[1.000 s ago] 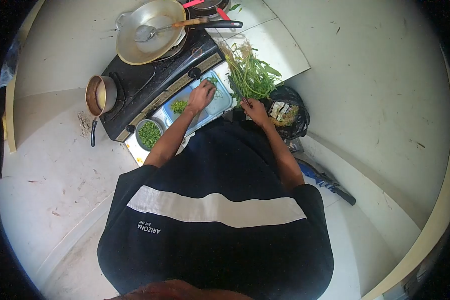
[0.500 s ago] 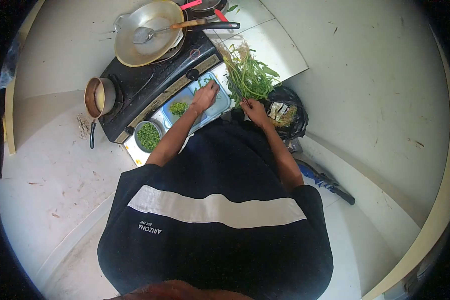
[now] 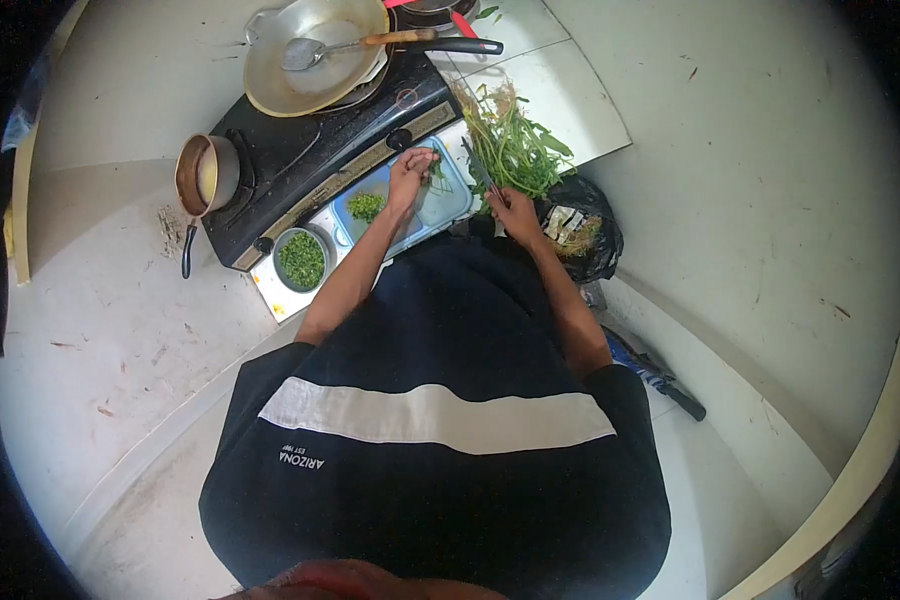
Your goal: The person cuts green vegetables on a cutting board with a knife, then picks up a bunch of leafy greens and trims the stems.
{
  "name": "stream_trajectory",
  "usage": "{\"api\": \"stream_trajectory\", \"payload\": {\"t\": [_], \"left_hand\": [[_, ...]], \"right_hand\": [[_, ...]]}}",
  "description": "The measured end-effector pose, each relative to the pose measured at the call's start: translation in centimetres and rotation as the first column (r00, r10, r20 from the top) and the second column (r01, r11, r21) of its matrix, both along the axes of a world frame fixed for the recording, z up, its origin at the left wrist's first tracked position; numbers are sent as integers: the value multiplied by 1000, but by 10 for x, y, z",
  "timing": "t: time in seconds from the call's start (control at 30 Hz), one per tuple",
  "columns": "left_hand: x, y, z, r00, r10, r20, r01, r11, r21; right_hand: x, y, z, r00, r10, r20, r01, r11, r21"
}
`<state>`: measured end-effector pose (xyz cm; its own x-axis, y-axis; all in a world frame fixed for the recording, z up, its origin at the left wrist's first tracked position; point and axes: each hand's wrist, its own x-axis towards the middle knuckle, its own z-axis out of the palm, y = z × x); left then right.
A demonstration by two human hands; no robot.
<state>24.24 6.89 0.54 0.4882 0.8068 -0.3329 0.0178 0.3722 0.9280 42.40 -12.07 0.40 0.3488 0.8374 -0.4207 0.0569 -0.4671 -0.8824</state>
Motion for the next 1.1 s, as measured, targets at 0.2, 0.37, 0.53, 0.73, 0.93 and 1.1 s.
{"api": "stream_trajectory", "payload": {"t": [0.2,0.37,0.53,0.73,0.93,1.1], "left_hand": [[-8,-1,13,993,69,99,-34,947,-320],[-10,-3,27,984,138,110,-79,900,-429],[-11,-7,32,963,-269,-3,266,954,-134],[-7,-12,36,876,-480,49,479,877,45],[-15,-7,33,908,-287,-305,376,878,295],[-40,1,14,854,-153,-498,403,799,447]], "right_hand": [[1,14,2,995,-51,-80,56,997,60],[2,28,14,990,-54,-131,68,992,107],[-6,50,52,996,-37,-85,50,987,153],[-11,62,47,1000,-17,11,13,955,296],[-8,53,20,996,-44,-81,67,948,311],[-7,42,22,998,-26,-63,41,969,245]]}}
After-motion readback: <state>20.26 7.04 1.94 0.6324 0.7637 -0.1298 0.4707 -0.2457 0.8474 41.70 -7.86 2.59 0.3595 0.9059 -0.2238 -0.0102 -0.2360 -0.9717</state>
